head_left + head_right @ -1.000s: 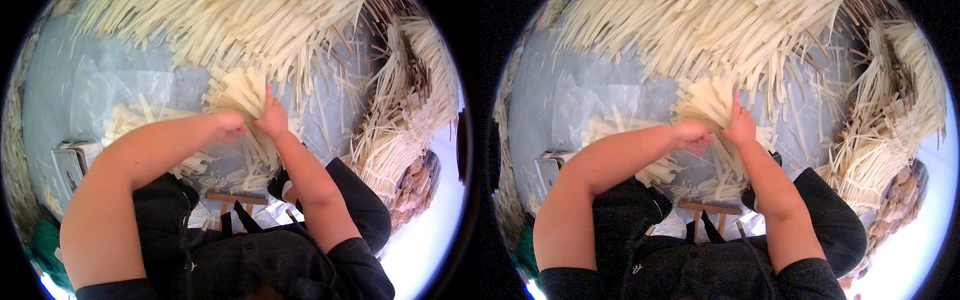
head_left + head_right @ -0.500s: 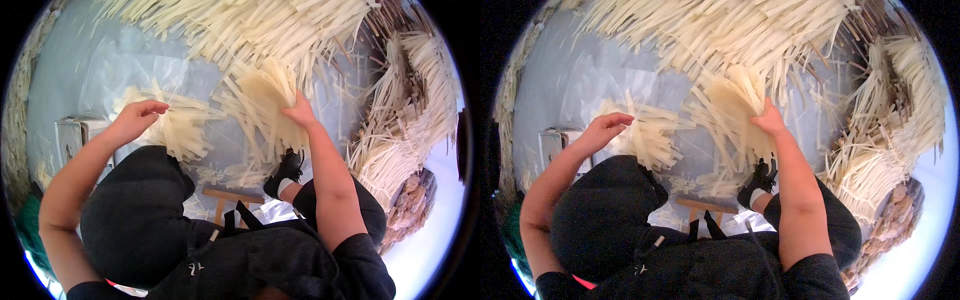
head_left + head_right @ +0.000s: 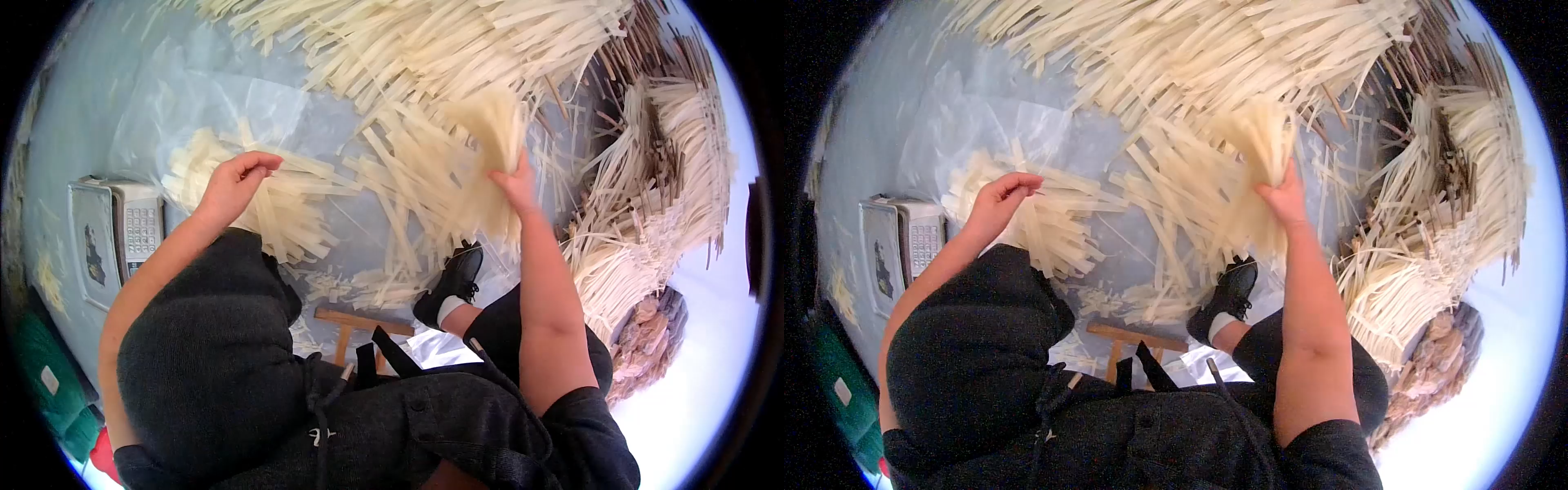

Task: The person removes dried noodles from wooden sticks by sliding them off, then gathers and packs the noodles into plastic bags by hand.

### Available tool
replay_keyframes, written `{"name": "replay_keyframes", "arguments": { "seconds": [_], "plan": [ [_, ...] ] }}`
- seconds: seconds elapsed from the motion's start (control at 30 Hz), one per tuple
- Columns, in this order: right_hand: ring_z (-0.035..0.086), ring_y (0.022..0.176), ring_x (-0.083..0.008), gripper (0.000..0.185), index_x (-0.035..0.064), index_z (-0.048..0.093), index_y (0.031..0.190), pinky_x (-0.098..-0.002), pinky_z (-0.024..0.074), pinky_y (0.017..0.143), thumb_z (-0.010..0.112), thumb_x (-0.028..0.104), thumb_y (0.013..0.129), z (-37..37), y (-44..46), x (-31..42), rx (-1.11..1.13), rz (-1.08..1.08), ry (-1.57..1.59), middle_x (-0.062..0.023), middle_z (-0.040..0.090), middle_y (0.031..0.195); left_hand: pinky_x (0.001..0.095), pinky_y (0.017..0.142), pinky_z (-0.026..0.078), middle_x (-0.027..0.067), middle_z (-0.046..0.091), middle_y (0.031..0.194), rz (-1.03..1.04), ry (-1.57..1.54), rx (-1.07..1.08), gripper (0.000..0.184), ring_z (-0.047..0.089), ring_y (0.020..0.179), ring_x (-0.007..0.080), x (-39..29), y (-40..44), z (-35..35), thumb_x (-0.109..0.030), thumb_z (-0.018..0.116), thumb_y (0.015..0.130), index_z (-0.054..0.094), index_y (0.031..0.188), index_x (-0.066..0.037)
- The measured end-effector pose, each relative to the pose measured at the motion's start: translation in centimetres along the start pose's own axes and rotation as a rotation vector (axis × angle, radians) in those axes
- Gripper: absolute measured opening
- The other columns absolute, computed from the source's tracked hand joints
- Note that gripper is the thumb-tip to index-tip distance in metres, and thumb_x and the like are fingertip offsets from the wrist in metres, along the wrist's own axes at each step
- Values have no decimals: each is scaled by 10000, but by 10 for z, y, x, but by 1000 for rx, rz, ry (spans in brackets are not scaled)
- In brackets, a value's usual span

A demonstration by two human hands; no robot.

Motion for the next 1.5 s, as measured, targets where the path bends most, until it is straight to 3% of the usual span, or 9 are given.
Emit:
{"name": "replay_keyframes", "arguments": {
  "seconds": [0.17,0.4,0.87,1.03,1.1,1.17,1.27,1.37,1.5],
  "plan": [
    [630,957,-232,670,47,465,1261,-342,499,826,745,119,657,-34,15,-10,-64,83,180,-134,649,1062,267,883,478,69,675,1051,-14,-57,-42,256,618,972,142,19,3,-7,-16,483,923,643,1122,-8],
    [617,923,-215,591,35,500,1226,-339,501,819,732,44,682,-66,21,8,-109,86,423,-103,627,1079,268,890,473,64,671,1061,-35,-95,-40,260,615,966,140,28,1,-12,-13,476,922,639,1125,-1],
    [627,880,-240,542,-26,531,1166,-353,510,796,747,138,697,-176,28,53,-123,92,452,-119,636,1007,270,881,470,50,655,1069,-56,-138,-20,261,602,963,133,27,0,-6,-21,492,913,633,1132,-7],
    [629,882,-241,522,-26,558,1150,-356,516,785,723,140,683,-114,30,79,71,18,647,-131,646,985,278,848,479,67,637,1071,-1,-116,-85,240,599,925,149,9,3,-3,-52,551,897,640,1117,-18],
    [613,940,-221,563,-3,576,1141,-346,480,862,733,210,644,-67,23,99,247,-3,643,-94,636,1013,300,849,486,77,621,1080,40,-17,-130,266,605,924,177,3,0,-4,-72,585,879,626,1138,-30],
    [613,952,-223,577,-3,576,1146,-344,478,871,733,221,638,-20,10,120,356,64,663,-98,639,1025,367,845,496,106,587,1074,436,757,-369,370,604,931,259,-24,-6,-1,-134,647,829,582,1188,-75],
    [613,989,-220,601,-3,571,1183,-332,463,900,735,180,635,41,-7,144,562,167,660,-92,649,1056,397,835,489,95,592,1063,367,934,-425,465,597,933,315,-2,-1,-1,-186,687,795,542,1230,-108],
    [590,1025,-202,618,14,546,1237,-327,454,915,750,124,664,88,-18,164,737,148,661,-80,635,1111,392,795,499,111,603,1006,90,673,-198,360,610,876,283,28,7,-11,-187,644,832,585,1174,-92],
    [577,1055,-217,713,29,473,1318,-329,441,933,753,142,671,142,-31,173,874,61,609,-107,618,1157,333,715,500,70,622,866,25,276,-279,278,607,750,212,34,18,-26,-201,630,864,633,1104,-59]
  ]
}}
Point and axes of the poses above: each hand's wrist, its own y-axis towards the middle knuckle, its own z-axis out of the palm, x = y × z, the point moved 4 cm from there along y, towards the middle knuckle
